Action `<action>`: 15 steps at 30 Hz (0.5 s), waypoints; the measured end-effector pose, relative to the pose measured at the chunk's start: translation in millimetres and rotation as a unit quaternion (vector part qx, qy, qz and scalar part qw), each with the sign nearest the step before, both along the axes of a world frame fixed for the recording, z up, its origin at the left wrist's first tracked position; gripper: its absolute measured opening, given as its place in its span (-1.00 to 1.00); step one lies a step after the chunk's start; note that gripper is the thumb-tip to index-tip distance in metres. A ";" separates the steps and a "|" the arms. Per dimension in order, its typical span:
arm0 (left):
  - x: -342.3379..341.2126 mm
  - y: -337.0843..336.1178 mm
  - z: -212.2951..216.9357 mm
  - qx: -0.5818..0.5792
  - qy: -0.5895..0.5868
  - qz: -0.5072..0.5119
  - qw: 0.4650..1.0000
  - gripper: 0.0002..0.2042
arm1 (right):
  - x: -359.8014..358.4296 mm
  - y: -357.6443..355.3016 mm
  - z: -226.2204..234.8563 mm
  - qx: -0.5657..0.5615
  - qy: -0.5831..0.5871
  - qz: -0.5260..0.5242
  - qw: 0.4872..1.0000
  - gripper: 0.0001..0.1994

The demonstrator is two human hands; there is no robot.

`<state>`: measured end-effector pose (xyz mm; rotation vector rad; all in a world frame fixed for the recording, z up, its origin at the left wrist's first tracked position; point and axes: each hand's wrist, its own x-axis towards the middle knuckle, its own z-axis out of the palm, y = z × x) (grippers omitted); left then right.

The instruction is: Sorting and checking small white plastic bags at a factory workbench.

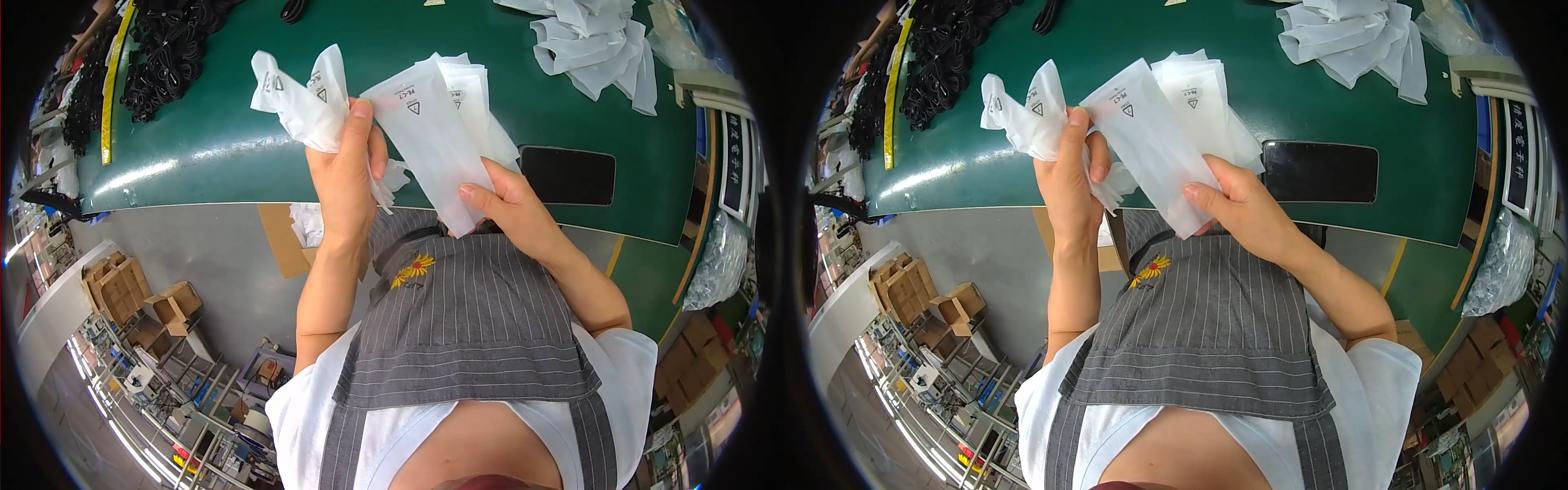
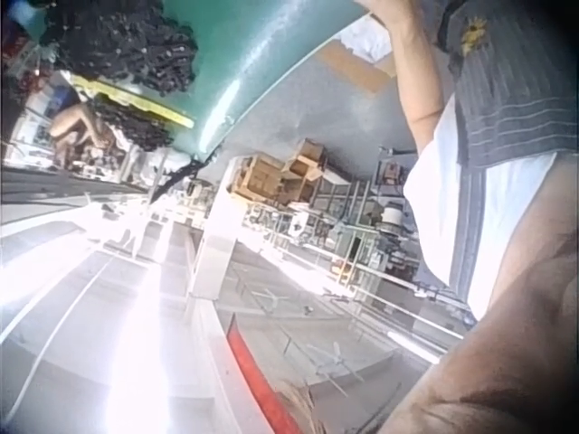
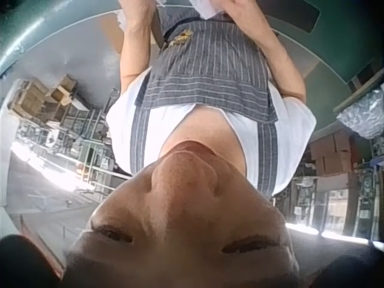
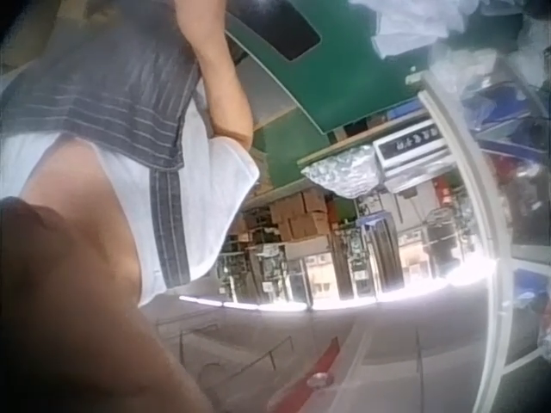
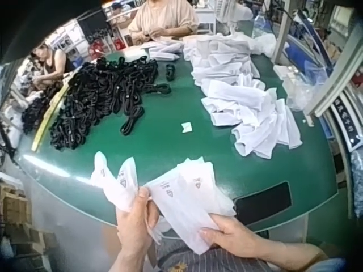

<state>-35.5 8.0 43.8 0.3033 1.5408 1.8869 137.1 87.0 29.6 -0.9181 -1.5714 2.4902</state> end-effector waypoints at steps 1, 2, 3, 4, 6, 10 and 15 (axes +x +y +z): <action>-0.9 1.5 0.9 -0.024 0.009 -0.019 0.999 -0.91 | 0.5 -0.9 0.6 -0.025 -0.008 -0.003 1.000 -0.72; -2.1 3.2 0.8 -0.047 0.019 -0.038 0.998 -0.90 | 2.2 -1.1 1.9 -0.024 -0.009 -0.004 1.000 -0.72; -4.9 6.4 -1.4 -0.046 0.018 -0.038 0.998 -0.90 | 3.9 -1.3 3.3 -0.009 -0.033 0.003 0.999 -0.72; -9.2 11.2 -4.8 -0.103 0.056 -0.072 0.991 -0.89 | 5.2 -0.9 4.5 0.006 -0.057 0.010 0.998 -0.72; -12.4 18.3 -10.3 -0.159 0.094 -0.104 0.977 -0.85 | 7.4 -0.8 -2.0 -0.010 -0.053 0.010 0.999 -0.71; -13.3 19.2 -17.0 -0.093 0.172 -0.018 0.980 -0.71 | 6.1 1.0 -8.5 -0.080 -0.059 -0.057 0.993 -0.70; -6.3 22.7 -23.2 -0.028 -0.215 -0.275 0.937 -0.60 | 5.2 5.7 0.4 -0.078 -0.099 -0.028 0.992 -0.67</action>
